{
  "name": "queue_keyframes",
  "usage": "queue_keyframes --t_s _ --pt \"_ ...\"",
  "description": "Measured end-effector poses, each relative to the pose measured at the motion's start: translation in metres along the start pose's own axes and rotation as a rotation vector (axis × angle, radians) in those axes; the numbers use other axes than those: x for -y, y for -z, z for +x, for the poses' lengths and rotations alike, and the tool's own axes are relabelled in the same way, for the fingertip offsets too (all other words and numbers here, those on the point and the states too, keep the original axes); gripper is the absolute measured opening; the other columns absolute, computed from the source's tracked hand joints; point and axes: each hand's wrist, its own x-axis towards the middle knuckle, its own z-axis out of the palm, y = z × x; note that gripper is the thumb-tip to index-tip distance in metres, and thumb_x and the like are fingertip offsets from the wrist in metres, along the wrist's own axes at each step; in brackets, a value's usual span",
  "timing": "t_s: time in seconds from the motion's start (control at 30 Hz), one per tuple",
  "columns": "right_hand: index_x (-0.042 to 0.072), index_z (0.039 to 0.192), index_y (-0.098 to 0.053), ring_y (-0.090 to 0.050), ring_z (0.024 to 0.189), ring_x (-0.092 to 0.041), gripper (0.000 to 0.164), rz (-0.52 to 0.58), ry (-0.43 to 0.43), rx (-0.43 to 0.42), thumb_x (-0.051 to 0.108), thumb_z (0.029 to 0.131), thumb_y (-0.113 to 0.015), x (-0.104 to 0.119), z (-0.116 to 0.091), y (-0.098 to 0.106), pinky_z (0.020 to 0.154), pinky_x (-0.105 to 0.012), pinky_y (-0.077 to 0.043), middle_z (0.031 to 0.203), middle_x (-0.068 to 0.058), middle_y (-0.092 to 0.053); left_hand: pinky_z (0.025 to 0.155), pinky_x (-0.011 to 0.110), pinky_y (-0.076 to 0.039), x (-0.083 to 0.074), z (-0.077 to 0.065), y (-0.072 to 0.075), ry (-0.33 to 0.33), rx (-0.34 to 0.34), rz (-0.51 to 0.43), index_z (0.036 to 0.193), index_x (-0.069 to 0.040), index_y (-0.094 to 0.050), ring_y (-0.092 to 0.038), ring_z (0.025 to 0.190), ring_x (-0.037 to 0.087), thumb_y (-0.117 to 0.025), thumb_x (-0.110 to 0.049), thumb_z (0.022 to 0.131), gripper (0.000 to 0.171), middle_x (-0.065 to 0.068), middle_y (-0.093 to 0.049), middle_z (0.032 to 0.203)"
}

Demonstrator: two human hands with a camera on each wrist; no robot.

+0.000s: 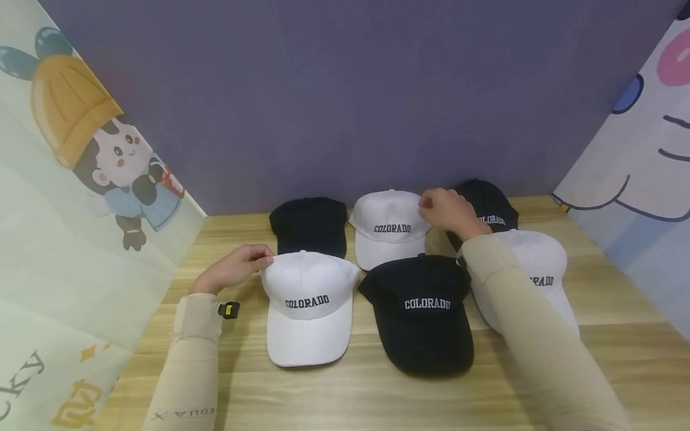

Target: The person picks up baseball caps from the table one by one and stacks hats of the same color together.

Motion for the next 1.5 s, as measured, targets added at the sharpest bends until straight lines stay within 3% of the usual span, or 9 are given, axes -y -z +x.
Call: queue_keyframes --t_s 0.37,0.6,0.7,0.8,0.9,1.0,1.1,1.3,1.5 --pt "-0.006 0.125 -0.054 -0.055 0.109 -0.040 0.038 0.000 -0.027 0.102 0.019 0.096 -0.053 -0.007 0.022 0.005 0.090 -0.054 -0.045 0.124 -0.028 -0.056 0.075 0.033 -0.044 -0.001 0.001 -0.002 -0.001 -0.005 0.006 0.097 -0.009 -0.061 -0.054 0.089 0.026 -0.051 -0.023 0.100 0.018 0.007 -0.058 0.091" --pt "-0.010 0.134 -0.042 -0.051 0.116 -0.043 0.055 0.063 -0.032 0.154 0.024 0.094 -0.058 -0.017 0.034 -0.002 0.096 -0.055 -0.043 0.134 -0.032 -0.047 0.075 0.032 -0.044 0.000 0.001 -0.002 -0.010 -0.012 0.007 0.096 -0.009 -0.062 -0.054 0.086 0.024 -0.051 -0.022 0.100 0.017 0.006 -0.058 0.089" --pt "-0.011 0.137 -0.037 -0.058 0.104 -0.039 0.059 0.087 -0.033 0.169 0.021 0.093 -0.058 -0.020 0.038 -0.005 0.091 -0.050 -0.046 0.124 -0.030 -0.053 0.075 0.032 -0.044 0.000 0.001 -0.003 -0.011 -0.012 0.002 0.096 -0.009 -0.062 -0.054 0.086 0.025 -0.051 -0.022 0.100 0.017 0.007 -0.058 0.089" --pt "-0.013 0.141 -0.030 -0.062 0.082 -0.031 0.061 0.155 -0.039 0.204 0.016 0.094 -0.056 -0.024 0.044 -0.008 0.078 -0.040 -0.050 0.108 -0.029 -0.059 0.074 0.032 -0.044 0.000 0.001 -0.003 -0.009 -0.015 0.002 0.096 -0.009 -0.061 -0.054 0.087 0.028 -0.051 -0.021 0.100 0.017 0.007 -0.057 0.088" --pt "-0.012 0.146 -0.020 -0.063 0.074 -0.024 0.065 0.241 -0.060 0.269 0.013 0.096 -0.053 -0.031 0.050 -0.011 0.070 -0.034 -0.051 0.119 -0.030 -0.054 0.074 0.032 -0.044 0.000 0.001 -0.004 -0.005 -0.014 0.002 0.096 -0.009 -0.061 -0.054 0.087 0.029 -0.051 -0.021 0.100 0.017 0.008 -0.057 0.089" --pt "-0.008 0.150 -0.012 -0.064 0.080 -0.022 0.069 0.302 -0.074 0.320 0.012 0.097 -0.052 -0.039 0.054 -0.015 0.071 -0.034 -0.053 0.142 -0.032 -0.036 0.074 0.032 -0.044 -0.001 0.001 -0.004 -0.004 -0.012 0.002 0.096 -0.009 -0.061 -0.054 0.088 0.029 -0.051 -0.021 0.100 0.017 0.008 -0.058 0.089" --pt "-0.007 0.151 -0.007 -0.064 0.090 -0.026 0.073 0.329 -0.066 0.335 0.011 0.097 -0.052 -0.045 0.055 -0.019 0.075 -0.036 -0.054 0.151 -0.032 -0.022 0.075 0.032 -0.044 -0.001 0.002 -0.005 -0.007 -0.011 -0.001 0.096 -0.009 -0.062 -0.054 0.088 0.029 -0.051 -0.021 0.100 0.016 0.008 -0.058 0.089" --pt "-0.006 0.151 -0.007 -0.062 0.105 -0.035 0.074 0.383 -0.055 0.340 0.011 0.096 -0.054 -0.051 0.054 -0.023 0.080 -0.040 -0.054 0.150 -0.033 -0.022 0.075 0.032 -0.044 0.000 0.001 -0.007 -0.002 -0.006 0.002 0.097 -0.009 -0.061 -0.054 0.086 0.024 -0.051 -0.022 0.101 0.017 0.006 -0.058 0.089" --pt "-0.005 0.151 -0.012 -0.060 0.106 -0.031 0.076 0.429 -0.067 0.336 0.010 0.094 -0.060 -0.051 0.054 -0.020 0.084 -0.041 -0.054 0.149 -0.031 -0.026 0.072 0.032 -0.044 -0.001 0.000 -0.005 -0.005 -0.013 -0.001 0.096 -0.009 -0.061 -0.054 0.086 0.029 -0.051 -0.022 0.101 0.017 0.007 -0.057 0.087"
